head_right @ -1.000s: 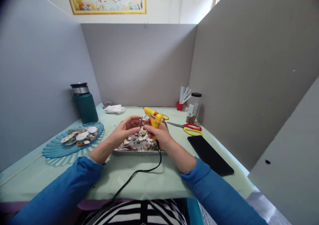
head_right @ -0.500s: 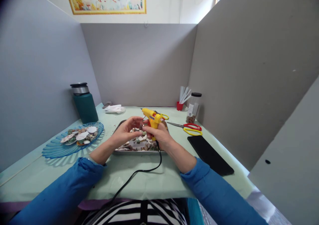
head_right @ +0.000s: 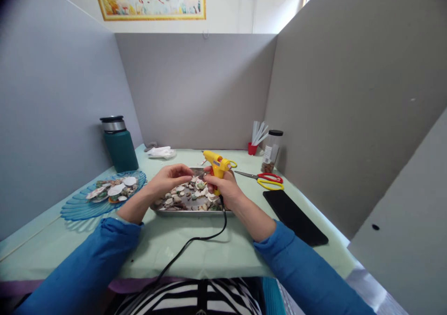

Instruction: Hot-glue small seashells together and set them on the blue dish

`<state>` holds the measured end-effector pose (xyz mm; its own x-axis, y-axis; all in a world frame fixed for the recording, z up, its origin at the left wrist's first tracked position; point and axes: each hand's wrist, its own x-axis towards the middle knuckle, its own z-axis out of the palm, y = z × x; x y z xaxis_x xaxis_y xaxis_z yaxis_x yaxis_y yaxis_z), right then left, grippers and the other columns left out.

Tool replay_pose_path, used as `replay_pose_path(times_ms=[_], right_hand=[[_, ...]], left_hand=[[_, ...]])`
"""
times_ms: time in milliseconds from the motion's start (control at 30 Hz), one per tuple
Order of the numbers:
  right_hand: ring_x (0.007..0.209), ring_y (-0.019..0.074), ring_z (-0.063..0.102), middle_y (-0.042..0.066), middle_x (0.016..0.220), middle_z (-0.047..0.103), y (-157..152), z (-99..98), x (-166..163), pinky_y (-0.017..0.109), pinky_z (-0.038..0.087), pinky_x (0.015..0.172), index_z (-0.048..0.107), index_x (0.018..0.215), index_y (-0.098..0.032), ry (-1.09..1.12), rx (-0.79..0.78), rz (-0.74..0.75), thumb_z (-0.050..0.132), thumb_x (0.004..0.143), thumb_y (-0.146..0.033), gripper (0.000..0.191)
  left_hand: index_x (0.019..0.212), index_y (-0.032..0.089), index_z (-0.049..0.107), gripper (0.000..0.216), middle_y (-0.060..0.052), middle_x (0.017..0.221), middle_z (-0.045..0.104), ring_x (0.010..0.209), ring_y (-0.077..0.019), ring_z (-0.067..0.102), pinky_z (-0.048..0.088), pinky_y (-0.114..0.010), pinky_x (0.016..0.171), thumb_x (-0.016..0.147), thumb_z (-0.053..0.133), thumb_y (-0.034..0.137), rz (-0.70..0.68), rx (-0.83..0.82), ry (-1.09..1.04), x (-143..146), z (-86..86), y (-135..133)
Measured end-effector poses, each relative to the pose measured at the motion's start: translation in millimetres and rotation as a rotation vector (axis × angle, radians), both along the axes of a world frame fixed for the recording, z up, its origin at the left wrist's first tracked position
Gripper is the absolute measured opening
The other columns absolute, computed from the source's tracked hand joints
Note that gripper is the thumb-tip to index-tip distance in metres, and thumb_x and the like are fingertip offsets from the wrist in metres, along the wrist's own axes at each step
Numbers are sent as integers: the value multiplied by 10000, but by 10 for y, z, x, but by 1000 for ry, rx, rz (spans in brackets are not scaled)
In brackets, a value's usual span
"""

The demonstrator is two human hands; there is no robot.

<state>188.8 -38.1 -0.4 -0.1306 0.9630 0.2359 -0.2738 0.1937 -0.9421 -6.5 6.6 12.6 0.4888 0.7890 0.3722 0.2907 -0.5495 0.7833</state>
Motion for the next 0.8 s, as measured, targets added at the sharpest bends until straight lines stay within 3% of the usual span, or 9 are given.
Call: replay_pose_path(times_ms=[67,200,367,500,667,800], right_hand=[[445,75,433,-63,550,493,0,6,1,210,299,421,547,904,-188,16,-20,-7,677,620,-264,322],[425,69,408,-68,533,478,-5,23,-4,212,272,406,545,871,-192,26,-28,-17,686,603,-251,308],[405,72,411,-69,517,481,-12,34,-3,225,261,404,542,867,-193,18,-19,6,672,618,-242,285],[401,74,408,-71,501,473,-12,32,6,227,263,407,542,870,-195,26,-33,20,673,619,-249,288],[411,73,406,-67,514,474,-24,53,7,228,279,415,536,830,-200,78,-53,38,694,596,-255,287],[404,65,377,-65,511,464,-40,79,7,219,270,399,507,777,-205,136,-88,93,700,598,-234,265]], left_hand=[[756,169,670,211,-22,711,655,648,-149,560,416,-252,600,689,634,365,47,-4,235,-82,-19,67],[671,231,714,128,14,623,655,575,-139,548,367,-226,538,569,693,305,-47,-8,600,-158,-51,81],[569,246,696,65,7,553,633,505,-144,508,313,-241,496,507,711,232,38,67,752,-110,-58,10],[647,211,681,74,-10,621,643,550,-149,539,356,-247,528,597,675,266,68,82,541,-91,-19,15],[1016,176,580,337,-11,702,636,586,-134,586,459,-263,574,728,632,343,-110,-229,-6,-26,50,-40],[902,144,581,263,-50,820,663,736,-152,641,507,-311,721,708,689,286,-161,-352,-309,35,61,-99]])
